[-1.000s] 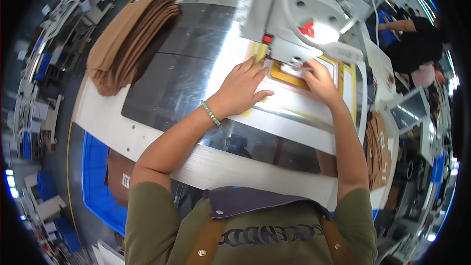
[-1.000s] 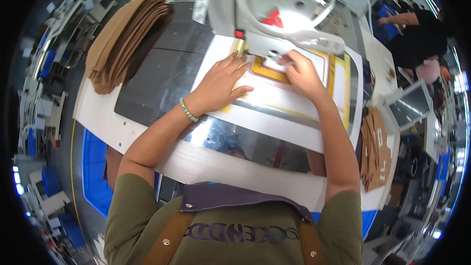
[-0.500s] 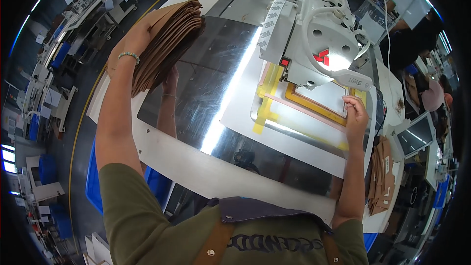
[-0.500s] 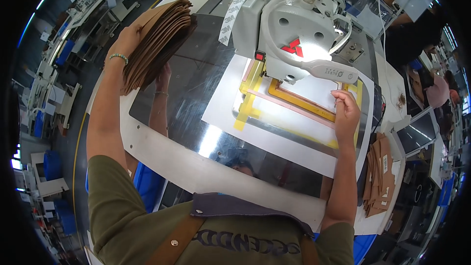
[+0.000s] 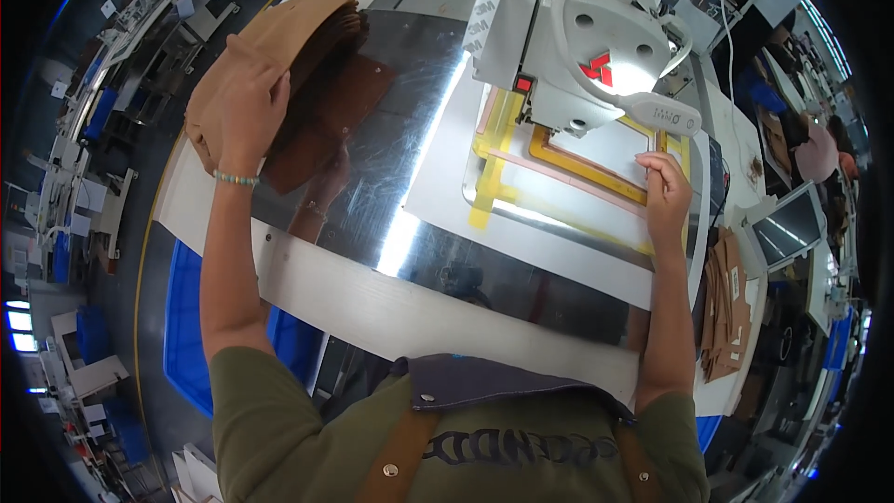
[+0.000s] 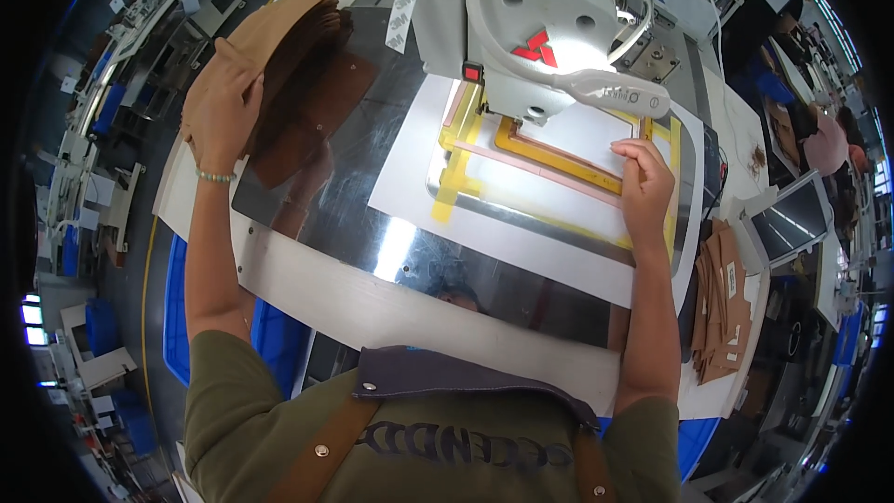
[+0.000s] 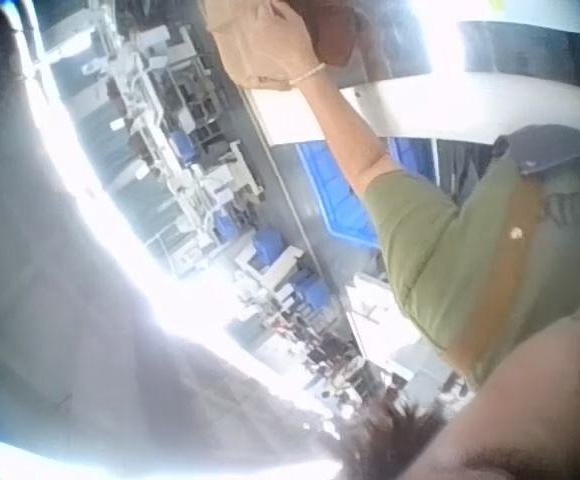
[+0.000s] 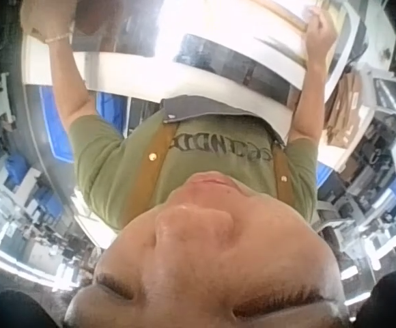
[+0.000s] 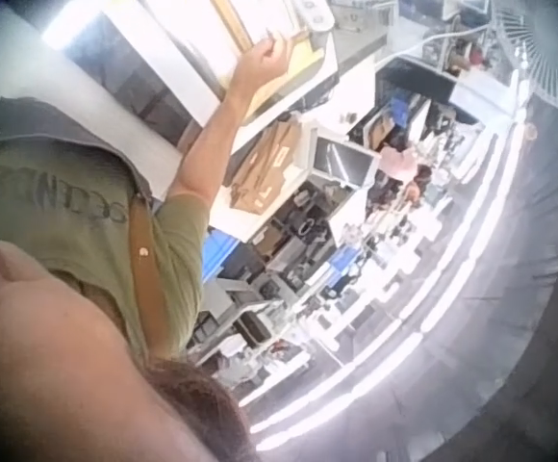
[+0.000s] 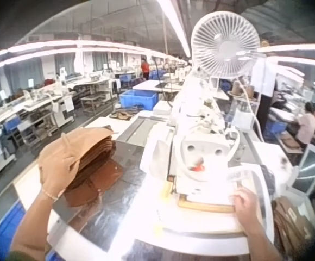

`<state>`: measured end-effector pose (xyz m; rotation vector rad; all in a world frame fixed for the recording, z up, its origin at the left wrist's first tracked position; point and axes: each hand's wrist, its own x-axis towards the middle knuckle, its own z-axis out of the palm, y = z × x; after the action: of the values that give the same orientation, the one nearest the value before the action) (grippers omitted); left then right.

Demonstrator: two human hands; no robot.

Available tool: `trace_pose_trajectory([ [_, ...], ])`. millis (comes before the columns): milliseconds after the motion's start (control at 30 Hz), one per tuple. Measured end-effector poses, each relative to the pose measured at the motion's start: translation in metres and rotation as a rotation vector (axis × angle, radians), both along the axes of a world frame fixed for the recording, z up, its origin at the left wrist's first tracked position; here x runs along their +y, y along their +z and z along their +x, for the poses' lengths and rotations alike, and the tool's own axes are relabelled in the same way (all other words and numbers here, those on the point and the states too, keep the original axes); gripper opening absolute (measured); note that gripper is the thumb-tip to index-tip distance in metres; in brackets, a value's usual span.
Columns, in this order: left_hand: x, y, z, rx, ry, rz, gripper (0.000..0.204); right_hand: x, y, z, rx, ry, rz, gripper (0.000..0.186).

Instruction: Sewing a small leather label or rectangular piece onto a larger leather item using an industrial sewing machine.

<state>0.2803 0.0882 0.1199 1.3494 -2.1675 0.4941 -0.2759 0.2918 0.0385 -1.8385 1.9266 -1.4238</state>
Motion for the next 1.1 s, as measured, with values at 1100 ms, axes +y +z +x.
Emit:
trace_pose_trajectory([
  [1100,0.167,-0.083,0.062,-0.066,0.015,0.241,0.021,-0.052,-0.003,0.195,0.701,0.492,-0.156,0.014],
])
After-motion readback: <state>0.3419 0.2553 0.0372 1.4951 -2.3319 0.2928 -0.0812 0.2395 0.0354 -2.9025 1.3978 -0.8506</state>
